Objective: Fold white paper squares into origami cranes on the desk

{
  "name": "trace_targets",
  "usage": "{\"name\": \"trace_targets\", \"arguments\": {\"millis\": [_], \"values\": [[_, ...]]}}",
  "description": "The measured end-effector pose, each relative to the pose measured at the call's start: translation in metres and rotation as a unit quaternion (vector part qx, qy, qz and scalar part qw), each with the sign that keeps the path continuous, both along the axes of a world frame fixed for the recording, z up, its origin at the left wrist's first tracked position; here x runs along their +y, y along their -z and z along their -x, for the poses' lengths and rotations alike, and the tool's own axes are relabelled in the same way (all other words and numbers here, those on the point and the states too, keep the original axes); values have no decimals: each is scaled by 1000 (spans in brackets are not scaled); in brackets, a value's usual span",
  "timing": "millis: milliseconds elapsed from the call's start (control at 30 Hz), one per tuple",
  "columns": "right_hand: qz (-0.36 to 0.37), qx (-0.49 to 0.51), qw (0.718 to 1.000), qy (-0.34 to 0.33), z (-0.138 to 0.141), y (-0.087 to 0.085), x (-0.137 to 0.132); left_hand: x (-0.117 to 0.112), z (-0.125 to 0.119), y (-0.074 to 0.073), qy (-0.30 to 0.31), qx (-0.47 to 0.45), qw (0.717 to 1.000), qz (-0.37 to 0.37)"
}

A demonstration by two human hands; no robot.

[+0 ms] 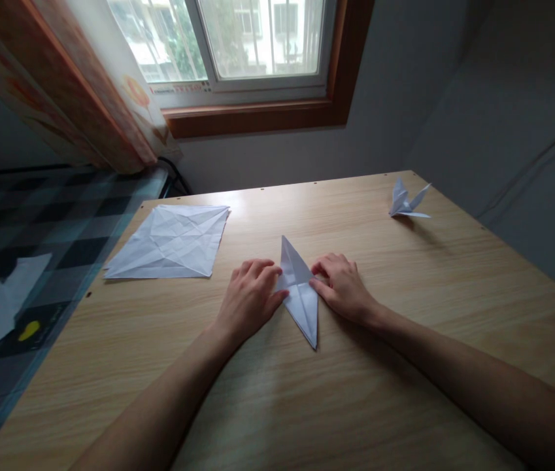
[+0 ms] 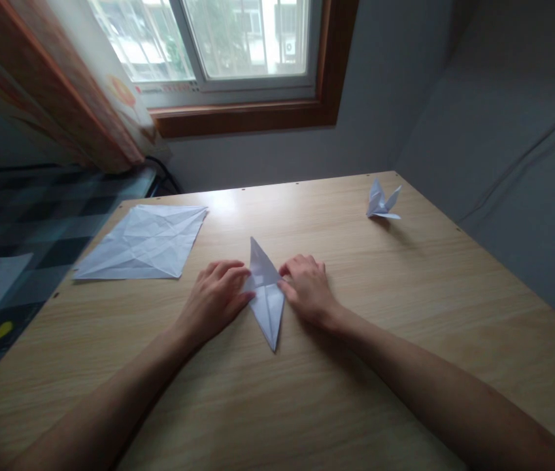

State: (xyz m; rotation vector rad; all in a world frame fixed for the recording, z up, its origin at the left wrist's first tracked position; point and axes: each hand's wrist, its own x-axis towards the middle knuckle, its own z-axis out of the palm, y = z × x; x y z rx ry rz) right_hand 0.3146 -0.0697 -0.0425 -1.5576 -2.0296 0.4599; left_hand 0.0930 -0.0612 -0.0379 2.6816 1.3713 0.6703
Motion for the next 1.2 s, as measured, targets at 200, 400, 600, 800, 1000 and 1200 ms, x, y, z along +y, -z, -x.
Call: {"name": "trace_targets", "arguments": {"millis": [200, 400, 600, 800, 1000, 1200], "values": [[5, 157, 987, -16, -1, 2, -4, 3, 2, 3, -20, -67, 998, 6], [-204, 204, 957, -36, 1, 5, -10, 6, 4, 0, 46, -116, 992, 12], [-407, 141, 900, -68, -3, -3, -15, -5, -1, -6, 102, -247, 954, -133], [-439, 162, 879, -90, -9, 1, -21, -20, -4, -9, 92, -217, 938, -253], [-301, 53, 944, -127, -8, 9, -4, -6, -1, -2, 8, -89, 981, -172], [-67, 43, 989, -124, -8, 8, 4, -4, -5, -1, -5, 21, 1000, -21]]}}
